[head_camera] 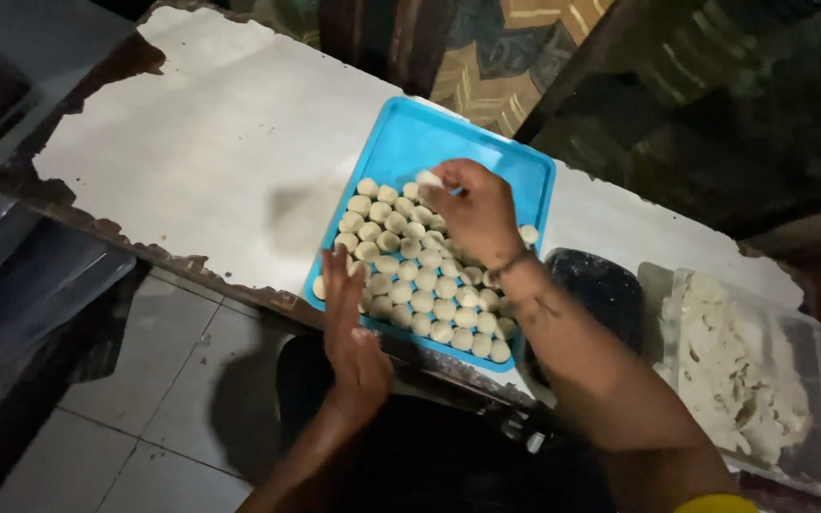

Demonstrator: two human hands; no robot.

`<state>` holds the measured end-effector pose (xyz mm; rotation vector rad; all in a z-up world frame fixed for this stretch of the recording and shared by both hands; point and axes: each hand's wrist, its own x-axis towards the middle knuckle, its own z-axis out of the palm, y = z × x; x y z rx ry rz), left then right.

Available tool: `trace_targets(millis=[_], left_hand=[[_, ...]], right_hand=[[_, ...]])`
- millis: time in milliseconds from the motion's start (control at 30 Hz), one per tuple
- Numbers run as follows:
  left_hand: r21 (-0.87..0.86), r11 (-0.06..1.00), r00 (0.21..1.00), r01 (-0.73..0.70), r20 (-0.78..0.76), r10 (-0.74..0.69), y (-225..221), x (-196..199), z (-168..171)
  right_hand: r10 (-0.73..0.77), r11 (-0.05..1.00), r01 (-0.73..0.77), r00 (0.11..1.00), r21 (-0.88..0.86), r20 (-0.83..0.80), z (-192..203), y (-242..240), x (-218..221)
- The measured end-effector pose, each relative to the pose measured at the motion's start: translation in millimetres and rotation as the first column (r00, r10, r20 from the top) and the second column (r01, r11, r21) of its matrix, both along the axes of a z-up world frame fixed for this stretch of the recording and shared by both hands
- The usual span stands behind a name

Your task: Weighing small portions of dough on a digital scale and rolling them into uniform balls by hand.

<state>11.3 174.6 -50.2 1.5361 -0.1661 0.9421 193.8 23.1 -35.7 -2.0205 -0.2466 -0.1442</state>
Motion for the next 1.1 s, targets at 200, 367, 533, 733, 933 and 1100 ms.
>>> trace_targets(millis=[200, 367, 533, 733, 933, 1100], left_hand=[[0.039, 0.989, 0.987, 0.142, -0.085, -0.138, 4.2, -22.8, -5.2], [0.028, 0.994, 0.994, 0.103, -0.031, -0.102, 10.8, -26.9, -9.5], [0.021, 0.992, 0.991, 0.125, -0.054, -0.124, 11.8, -25.8, -17.7], [0.067, 0.988, 0.989, 0.142, -0.046, -0.139, 5.7, -23.5, -13.4], [0.122, 0.987, 0.994, 0.105, -0.015, -0.104, 2.0, -26.4, -13.4], [0.173, 0.979, 0.994, 0.106, -0.019, -0.104, -4.3, -28.4, -6.7]], right_hand=[[0.16, 0.93, -0.064, 0.957, -0.361, 0.243, -52.6, 32.2, 59.7], [0.132, 0.86, -0.114, 0.991, -0.497, 0.003, -33.3, 39.6, 45.1], [0.268, 0.76, -0.138, 0.957, -0.636, 0.112, -33.8, 28.1, 44.6], [0.403, 0.541, -0.021, 0.884, -0.841, 0.237, -37.5, 19.5, 35.5], [0.492, 0.417, 0.102, 0.81, -0.903, 0.319, -43.9, 11.6, 27.4], [0.518, 0.43, 0.12, 0.779, -0.895, 0.353, -37.6, 4.2, 25.9]])
